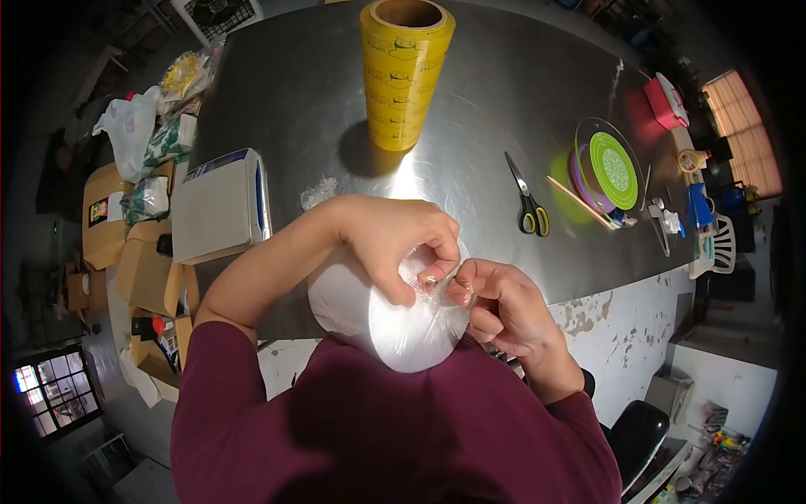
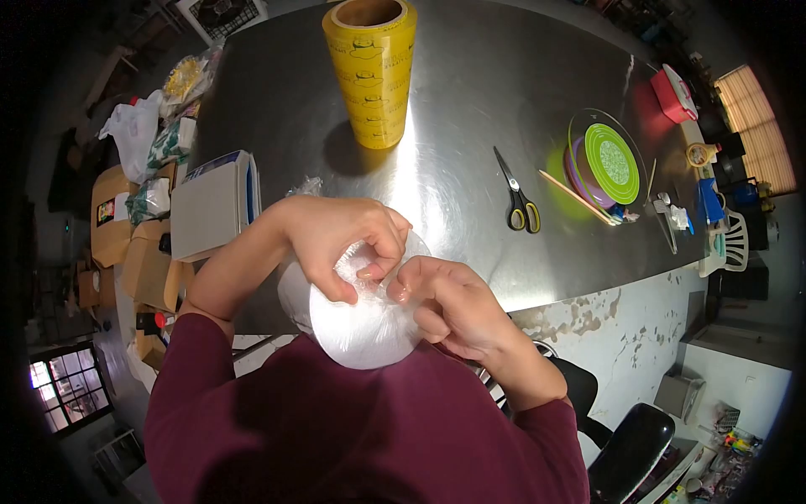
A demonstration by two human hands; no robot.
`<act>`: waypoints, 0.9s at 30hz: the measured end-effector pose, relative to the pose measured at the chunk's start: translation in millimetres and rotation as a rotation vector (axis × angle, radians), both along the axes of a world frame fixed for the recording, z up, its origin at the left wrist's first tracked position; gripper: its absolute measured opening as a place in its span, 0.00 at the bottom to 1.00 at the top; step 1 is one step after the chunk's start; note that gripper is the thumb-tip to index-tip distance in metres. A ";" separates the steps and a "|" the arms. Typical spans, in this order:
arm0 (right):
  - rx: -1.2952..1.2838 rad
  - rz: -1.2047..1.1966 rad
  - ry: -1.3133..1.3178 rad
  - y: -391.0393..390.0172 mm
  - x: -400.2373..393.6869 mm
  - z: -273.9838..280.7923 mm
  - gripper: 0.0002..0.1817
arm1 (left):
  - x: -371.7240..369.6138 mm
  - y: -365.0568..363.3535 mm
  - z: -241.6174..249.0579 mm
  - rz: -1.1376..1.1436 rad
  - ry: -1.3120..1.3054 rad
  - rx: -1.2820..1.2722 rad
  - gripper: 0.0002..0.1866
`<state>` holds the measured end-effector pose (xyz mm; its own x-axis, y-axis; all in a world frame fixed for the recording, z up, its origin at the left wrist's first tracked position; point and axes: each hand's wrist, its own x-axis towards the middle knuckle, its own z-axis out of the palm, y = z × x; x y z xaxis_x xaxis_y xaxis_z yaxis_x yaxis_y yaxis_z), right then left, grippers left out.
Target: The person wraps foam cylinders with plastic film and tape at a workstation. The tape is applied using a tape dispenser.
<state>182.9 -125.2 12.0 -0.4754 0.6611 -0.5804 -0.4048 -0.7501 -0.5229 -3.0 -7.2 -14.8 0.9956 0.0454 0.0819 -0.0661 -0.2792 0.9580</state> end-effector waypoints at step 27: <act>1.081 0.145 -0.755 -5.3 8.1 -3.8 0.11 | -0.8 -3.6 5.6 0.000 0.094 -0.100 0.20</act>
<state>191.0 -130.6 8.1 -0.3755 0.9254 0.0514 0.2951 0.1719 -0.9399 -3.8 -10.7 -9.2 0.9987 0.0481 -0.0171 0.0256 -0.1817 0.9830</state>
